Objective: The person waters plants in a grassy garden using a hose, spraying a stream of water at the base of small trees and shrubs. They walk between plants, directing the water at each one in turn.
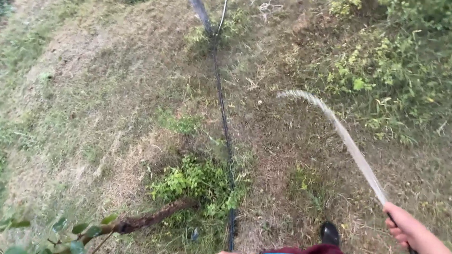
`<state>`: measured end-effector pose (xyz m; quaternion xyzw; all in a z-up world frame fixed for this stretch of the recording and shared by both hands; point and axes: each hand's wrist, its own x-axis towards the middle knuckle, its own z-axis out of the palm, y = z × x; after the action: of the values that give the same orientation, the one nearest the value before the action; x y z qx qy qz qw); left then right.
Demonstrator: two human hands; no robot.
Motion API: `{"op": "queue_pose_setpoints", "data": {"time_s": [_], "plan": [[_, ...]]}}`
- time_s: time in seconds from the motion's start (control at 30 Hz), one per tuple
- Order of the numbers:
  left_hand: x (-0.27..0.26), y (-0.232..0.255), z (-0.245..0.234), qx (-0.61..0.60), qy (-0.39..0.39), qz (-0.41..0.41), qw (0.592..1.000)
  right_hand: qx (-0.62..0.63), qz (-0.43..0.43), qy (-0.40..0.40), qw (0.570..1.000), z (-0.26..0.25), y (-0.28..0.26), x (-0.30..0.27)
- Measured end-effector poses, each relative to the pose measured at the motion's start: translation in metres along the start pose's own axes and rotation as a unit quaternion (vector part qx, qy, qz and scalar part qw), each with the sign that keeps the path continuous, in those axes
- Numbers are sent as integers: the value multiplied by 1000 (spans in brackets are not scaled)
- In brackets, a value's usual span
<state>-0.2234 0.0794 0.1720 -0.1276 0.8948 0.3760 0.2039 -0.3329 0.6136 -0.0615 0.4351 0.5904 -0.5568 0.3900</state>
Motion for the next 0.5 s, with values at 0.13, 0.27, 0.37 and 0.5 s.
{"op": "queue_pose_setpoints", "data": {"time_s": [0.13, 0.27, 0.37, 0.5], "plan": [[37, 30, 23, -9, 21, -8, 1000, -98, 20, 9, 995, -28, -34, 28], [70, 70, 37, -30, -6, -7, 999, -131, 2, -9, 991, -42, -95, 35], [95, 92, 55, -73, 2, -11, 997, -119, -21, -17, 993, -66, -144, 43], [116, 99, 85, -73, 20, -21, 997, -104, -18, 30, 994, -104, -172, 48]]}}
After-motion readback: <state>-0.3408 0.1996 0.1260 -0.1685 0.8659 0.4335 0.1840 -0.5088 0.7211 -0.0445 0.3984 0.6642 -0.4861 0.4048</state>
